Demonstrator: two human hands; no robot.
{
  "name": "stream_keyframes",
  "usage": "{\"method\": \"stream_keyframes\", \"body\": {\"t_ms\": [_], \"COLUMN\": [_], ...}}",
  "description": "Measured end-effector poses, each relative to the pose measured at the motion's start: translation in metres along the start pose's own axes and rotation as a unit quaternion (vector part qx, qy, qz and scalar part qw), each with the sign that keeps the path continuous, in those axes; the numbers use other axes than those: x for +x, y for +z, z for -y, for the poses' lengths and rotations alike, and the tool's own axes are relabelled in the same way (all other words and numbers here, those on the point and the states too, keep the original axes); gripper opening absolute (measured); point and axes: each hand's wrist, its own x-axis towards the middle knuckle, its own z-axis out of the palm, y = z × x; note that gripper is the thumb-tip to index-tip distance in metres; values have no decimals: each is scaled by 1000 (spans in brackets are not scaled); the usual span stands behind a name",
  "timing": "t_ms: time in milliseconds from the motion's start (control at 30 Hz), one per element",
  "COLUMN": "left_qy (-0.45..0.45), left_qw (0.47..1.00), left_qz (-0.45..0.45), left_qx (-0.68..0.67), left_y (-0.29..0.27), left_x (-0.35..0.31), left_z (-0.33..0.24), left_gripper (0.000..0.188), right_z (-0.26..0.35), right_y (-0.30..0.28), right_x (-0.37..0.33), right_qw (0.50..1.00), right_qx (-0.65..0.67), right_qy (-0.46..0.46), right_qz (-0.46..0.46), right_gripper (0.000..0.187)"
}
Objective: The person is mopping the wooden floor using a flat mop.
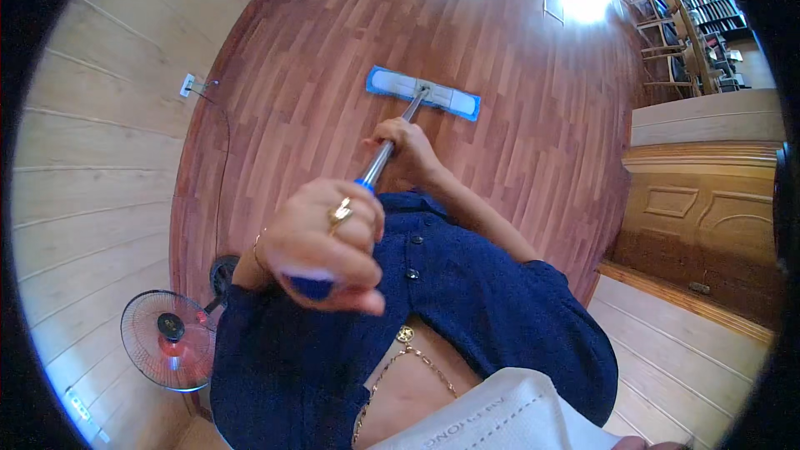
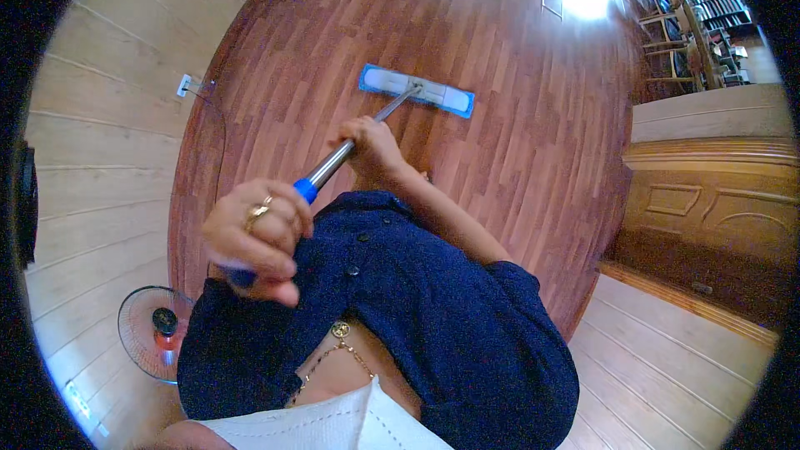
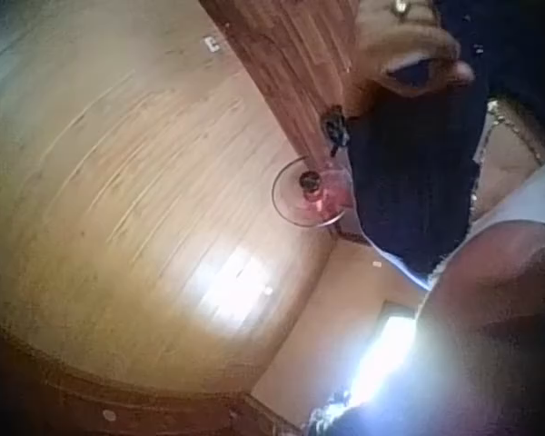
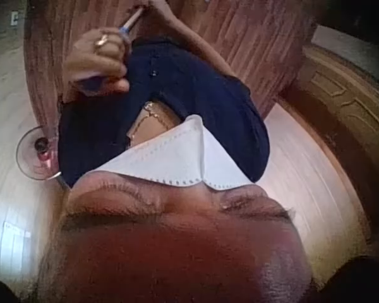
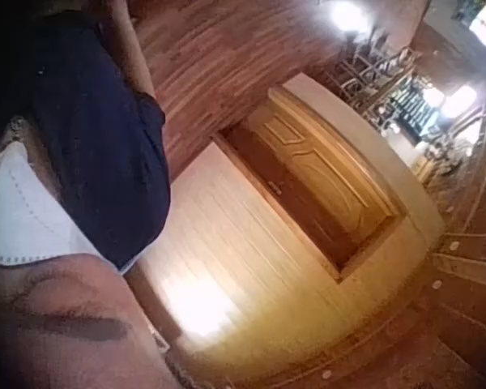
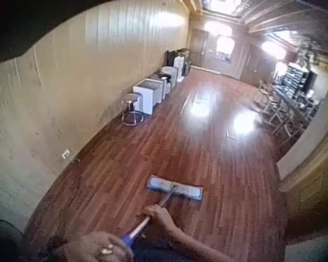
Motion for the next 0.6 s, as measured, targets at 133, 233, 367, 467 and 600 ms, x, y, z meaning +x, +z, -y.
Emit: {"method": "stream_keyframes", "body": {"t_ms": [133, 233, 367, 467, 600], "left_qy": [-70, -105, -129, -117, -111], "left_qw": [994, 990, 985, 987, 993], "left_qz": [13, -17, -36, -46, 16], "left_qx": [88, 97, 108, 103, 44], "left_y": [-1, 10, 9, 0, -16], "left_x": [-1, -14, -12, 4, 26], "left_z": [33, 64, 91, 75, 38], "left_gripper": [16, 12, 11, 14, 16], "right_z": [-54, -94, -132, -124, -52], "right_y": [3, 1, -3, 0, -15], "right_x": [8, 4, 2, 7, 39], "right_qw": [999, 997, 995, 993, 997], "right_qx": [16, 18, -10, 15, 8], "right_qy": [50, 53, 76, 85, 16], "right_qz": [9, 47, 68, 84, 78], "right_gripper": [25, 22, 6, 12, 29]}}
